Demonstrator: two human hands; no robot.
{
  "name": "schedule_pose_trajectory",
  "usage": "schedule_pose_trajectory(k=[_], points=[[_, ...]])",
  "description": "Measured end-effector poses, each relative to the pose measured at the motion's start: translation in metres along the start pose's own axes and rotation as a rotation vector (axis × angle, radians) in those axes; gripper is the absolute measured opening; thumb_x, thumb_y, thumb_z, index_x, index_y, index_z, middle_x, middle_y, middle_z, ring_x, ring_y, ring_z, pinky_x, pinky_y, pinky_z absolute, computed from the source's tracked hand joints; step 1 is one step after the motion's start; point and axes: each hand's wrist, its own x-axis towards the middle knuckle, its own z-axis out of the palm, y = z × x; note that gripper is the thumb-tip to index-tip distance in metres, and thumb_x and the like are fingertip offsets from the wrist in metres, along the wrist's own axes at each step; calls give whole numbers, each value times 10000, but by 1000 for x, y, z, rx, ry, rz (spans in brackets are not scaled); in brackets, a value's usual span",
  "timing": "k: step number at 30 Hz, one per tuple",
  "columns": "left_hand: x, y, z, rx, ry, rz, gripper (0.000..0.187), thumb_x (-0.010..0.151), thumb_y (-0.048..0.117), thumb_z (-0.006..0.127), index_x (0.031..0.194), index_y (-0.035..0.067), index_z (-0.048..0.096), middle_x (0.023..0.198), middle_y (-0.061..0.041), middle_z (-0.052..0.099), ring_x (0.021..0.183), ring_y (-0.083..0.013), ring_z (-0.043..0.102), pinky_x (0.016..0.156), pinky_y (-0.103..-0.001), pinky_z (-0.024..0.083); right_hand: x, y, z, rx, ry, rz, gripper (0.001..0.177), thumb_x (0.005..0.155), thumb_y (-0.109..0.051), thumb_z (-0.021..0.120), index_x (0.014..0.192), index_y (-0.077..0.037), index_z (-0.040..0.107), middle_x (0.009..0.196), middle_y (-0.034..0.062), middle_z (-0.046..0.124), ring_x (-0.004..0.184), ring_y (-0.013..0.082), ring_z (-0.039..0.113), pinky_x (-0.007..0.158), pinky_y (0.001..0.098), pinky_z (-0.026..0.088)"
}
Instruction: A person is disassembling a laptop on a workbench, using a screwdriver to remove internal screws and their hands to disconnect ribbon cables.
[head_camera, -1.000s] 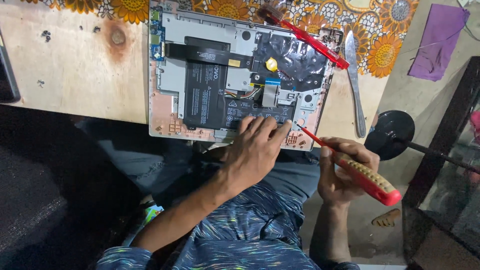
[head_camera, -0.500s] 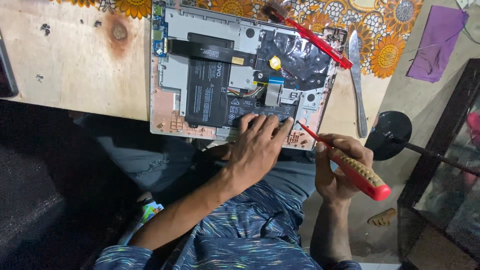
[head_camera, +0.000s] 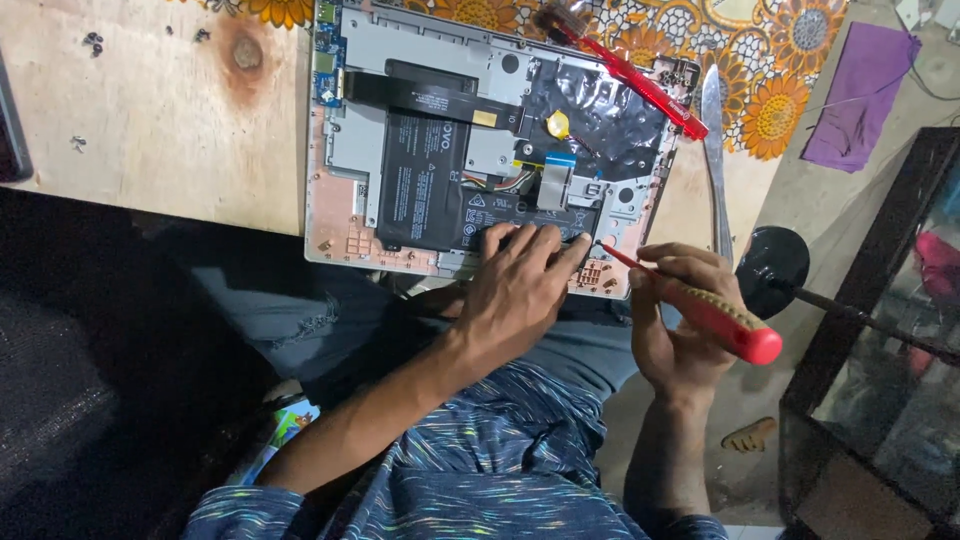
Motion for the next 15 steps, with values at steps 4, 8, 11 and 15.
schedule_pose_trajectory(k=[4, 8, 11, 15], points=[[0, 4, -7, -16, -16, -16, 342, 890, 44, 607, 1226, 98, 644, 885, -40, 528, 860, -188, 566, 954, -498, 370, 9, -2, -4, -6, -40, -57, 193, 778, 207, 712, 881, 77, 613, 896, 213, 630, 828, 397, 667, 755, 459, 537], [-5, 0, 8, 91, 7, -6, 480, 847, 119, 668, 1317, 103, 575, 1136, -111, 594, 1047, -280, 568, 941, -486, 370, 5, -8, -6, -247, -40, 56, 664, 897, 73, 663, 1346, -278, 322, 1249, 168, 529, 1122, 366, 503, 906, 521, 447], [-5, -4, 16, 74, -15, -10, 600, 776, 130, 742, 1345, 113, 551, 1180, -117, 587, 1086, -289, 564, 974, -501, 359, 12, -13, 4, -85, 45, 39, 1211, 836, 318, 632, 1528, -475, 34, 1209, 439, 483, 861, 494, 643, 716, 568, 618], [-1, 1, 5, 17, -114, -59, 592, 802, 117, 702, 1371, 109, 540, 1227, -120, 570, 1138, -292, 533, 982, -499, 338, 17, -20, 7, -140, 23, -61, 1019, 815, 281, 672, 1464, -298, 140, 1136, 407, 487, 781, 481, 648, 708, 549, 600]])
